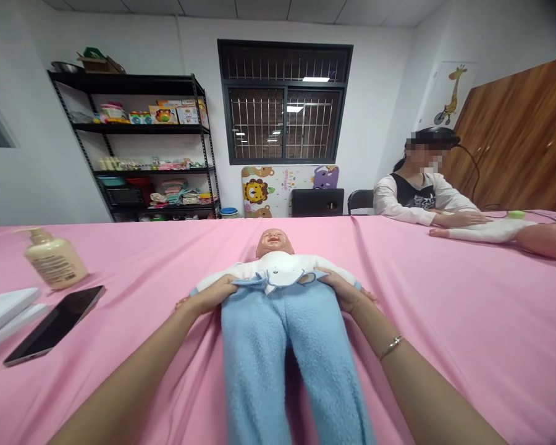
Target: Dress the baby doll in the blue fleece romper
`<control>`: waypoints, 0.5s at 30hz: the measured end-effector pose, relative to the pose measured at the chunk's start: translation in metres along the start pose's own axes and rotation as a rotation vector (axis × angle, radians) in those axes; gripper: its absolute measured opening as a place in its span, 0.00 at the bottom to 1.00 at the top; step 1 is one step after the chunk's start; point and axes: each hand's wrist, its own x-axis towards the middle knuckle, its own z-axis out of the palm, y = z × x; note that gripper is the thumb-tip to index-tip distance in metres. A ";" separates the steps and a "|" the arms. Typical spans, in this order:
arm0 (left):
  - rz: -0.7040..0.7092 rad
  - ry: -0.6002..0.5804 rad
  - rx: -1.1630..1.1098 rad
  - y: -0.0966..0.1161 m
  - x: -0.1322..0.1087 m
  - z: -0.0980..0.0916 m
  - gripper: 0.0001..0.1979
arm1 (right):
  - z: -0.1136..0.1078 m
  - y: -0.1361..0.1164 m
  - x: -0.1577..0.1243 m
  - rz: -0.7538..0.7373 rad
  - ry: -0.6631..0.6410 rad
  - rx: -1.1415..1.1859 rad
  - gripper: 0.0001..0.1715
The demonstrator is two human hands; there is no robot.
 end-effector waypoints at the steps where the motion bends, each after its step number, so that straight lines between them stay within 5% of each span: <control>1: -0.025 -0.022 0.017 0.001 -0.002 -0.005 0.08 | -0.002 -0.003 0.000 0.008 0.003 0.014 0.22; 8: 0.061 0.286 -0.366 0.002 0.004 -0.005 0.13 | 0.000 0.000 0.011 -0.105 0.194 0.050 0.21; 12: 0.076 0.475 -0.081 -0.004 0.008 0.000 0.14 | -0.001 0.017 0.021 -0.095 0.395 -0.117 0.24; 15: 0.223 0.685 0.190 0.002 0.000 0.005 0.15 | -0.003 0.023 0.026 -0.210 0.540 -0.268 0.25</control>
